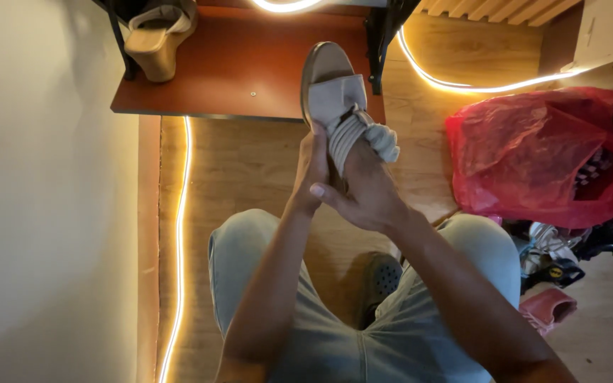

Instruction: Cleaning a pair of sandals with a cloth.

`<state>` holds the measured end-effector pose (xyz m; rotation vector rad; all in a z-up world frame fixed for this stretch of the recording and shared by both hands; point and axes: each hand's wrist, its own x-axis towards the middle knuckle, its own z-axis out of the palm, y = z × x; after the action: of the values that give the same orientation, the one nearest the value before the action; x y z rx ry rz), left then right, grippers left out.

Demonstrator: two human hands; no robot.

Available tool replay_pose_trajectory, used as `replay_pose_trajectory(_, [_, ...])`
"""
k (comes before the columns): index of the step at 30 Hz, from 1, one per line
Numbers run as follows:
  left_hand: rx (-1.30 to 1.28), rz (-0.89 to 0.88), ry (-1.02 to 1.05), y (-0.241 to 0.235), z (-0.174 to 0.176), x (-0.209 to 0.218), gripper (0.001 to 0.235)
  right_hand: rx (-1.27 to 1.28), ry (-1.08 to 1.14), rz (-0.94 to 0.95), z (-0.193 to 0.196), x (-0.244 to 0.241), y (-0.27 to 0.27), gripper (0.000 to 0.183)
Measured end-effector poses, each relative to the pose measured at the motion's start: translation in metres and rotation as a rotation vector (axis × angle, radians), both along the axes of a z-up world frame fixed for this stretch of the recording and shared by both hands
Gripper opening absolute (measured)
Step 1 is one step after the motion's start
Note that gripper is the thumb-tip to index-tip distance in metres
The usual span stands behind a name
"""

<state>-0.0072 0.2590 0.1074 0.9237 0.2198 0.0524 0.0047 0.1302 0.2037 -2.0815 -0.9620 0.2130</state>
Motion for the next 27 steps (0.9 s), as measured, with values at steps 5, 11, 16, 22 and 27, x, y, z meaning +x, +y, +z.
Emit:
replay_pose_trajectory(5, [0.02, -0.06, -0.093, 0.003, 0.008, 0.003, 0.079, 0.06, 0.175, 0.04, -0.001, 0.011, 0.001, 0.088])
replay_pose_trajectory(11, [-0.427, -0.1, -0.03, -0.004, -0.005, 0.008, 0.077, 0.026, -0.1, 0.125, 0.001, 0.005, 0.003, 0.088])
replay_pose_trajectory(16, [0.143, -0.026, -0.001, -0.016, -0.001, -0.005, 0.078, 0.083, 0.008, -0.102, -0.013, 0.003, 0.005, 0.064])
replay_pose_trajectory(22, [0.142, -0.045, 0.034, -0.016, -0.016, -0.004, 0.08, 0.247, 0.235, -0.012, 0.002, 0.015, -0.001, 0.073])
replay_pose_trajectory(27, [-0.562, -0.115, 0.024, 0.004, 0.027, -0.007, 0.081, -0.175, 0.15, 0.08, -0.003, -0.004, 0.0, 0.067])
